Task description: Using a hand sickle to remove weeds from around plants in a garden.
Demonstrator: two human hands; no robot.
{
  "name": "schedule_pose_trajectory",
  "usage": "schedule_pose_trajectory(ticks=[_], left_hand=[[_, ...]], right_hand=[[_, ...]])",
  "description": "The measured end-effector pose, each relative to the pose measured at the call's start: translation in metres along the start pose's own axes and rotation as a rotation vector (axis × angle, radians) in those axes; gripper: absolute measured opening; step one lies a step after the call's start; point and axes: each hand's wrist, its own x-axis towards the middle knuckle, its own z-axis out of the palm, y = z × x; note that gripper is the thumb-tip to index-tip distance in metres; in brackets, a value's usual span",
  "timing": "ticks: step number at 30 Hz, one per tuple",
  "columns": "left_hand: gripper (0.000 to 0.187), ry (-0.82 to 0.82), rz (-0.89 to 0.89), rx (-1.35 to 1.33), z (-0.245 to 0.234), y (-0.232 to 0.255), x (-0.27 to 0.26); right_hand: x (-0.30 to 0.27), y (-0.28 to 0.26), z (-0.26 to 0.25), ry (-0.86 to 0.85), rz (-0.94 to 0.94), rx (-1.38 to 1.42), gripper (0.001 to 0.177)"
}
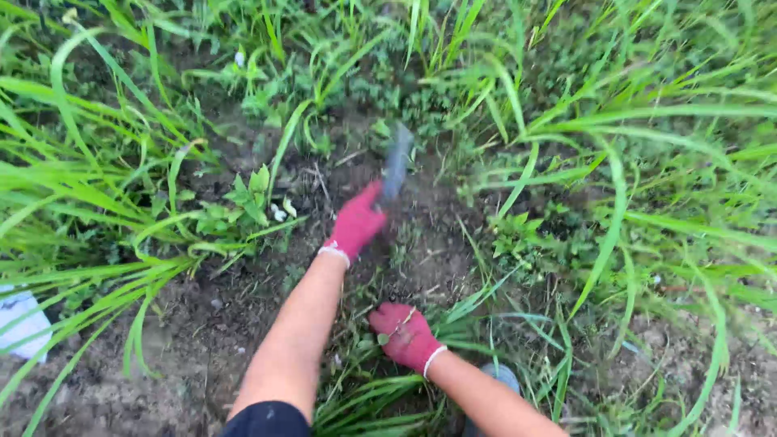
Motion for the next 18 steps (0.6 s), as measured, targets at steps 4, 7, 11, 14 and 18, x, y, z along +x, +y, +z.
schedule_pose_trajectory(ticks=[4, 7, 11, 14, 18], left_hand=[[0.067, 0.367, -0.396, -0.485, -0.004, 0.033, -0.019], [0.077, -0.272, 0.023, 0.096, 0.005, 0.012, -0.023], [0.065, -0.039, -0.112, -0.038, -0.026, 0.012, -0.045], [0.069, -0.159, -0.126, 0.002, -0.016, -0.005, -0.068], [0.07, -0.351, 0.006, 0.194, -0.011, -0.006, -0.077]], right_hand=[[0.002, -0.008, -0.003, -0.093, 0.074, -0.069, 0.017], [0.009, -0.005, -0.003, -0.101, 0.032, -0.102, 0.021], [0.002, -0.009, -0.005, -0.078, 0.049, -0.096, 0.02], [0.002, -0.012, -0.009, -0.085, 0.058, -0.103, 0.02], [0.002, -0.006, -0.001, -0.121, 0.036, -0.135, 0.018]])
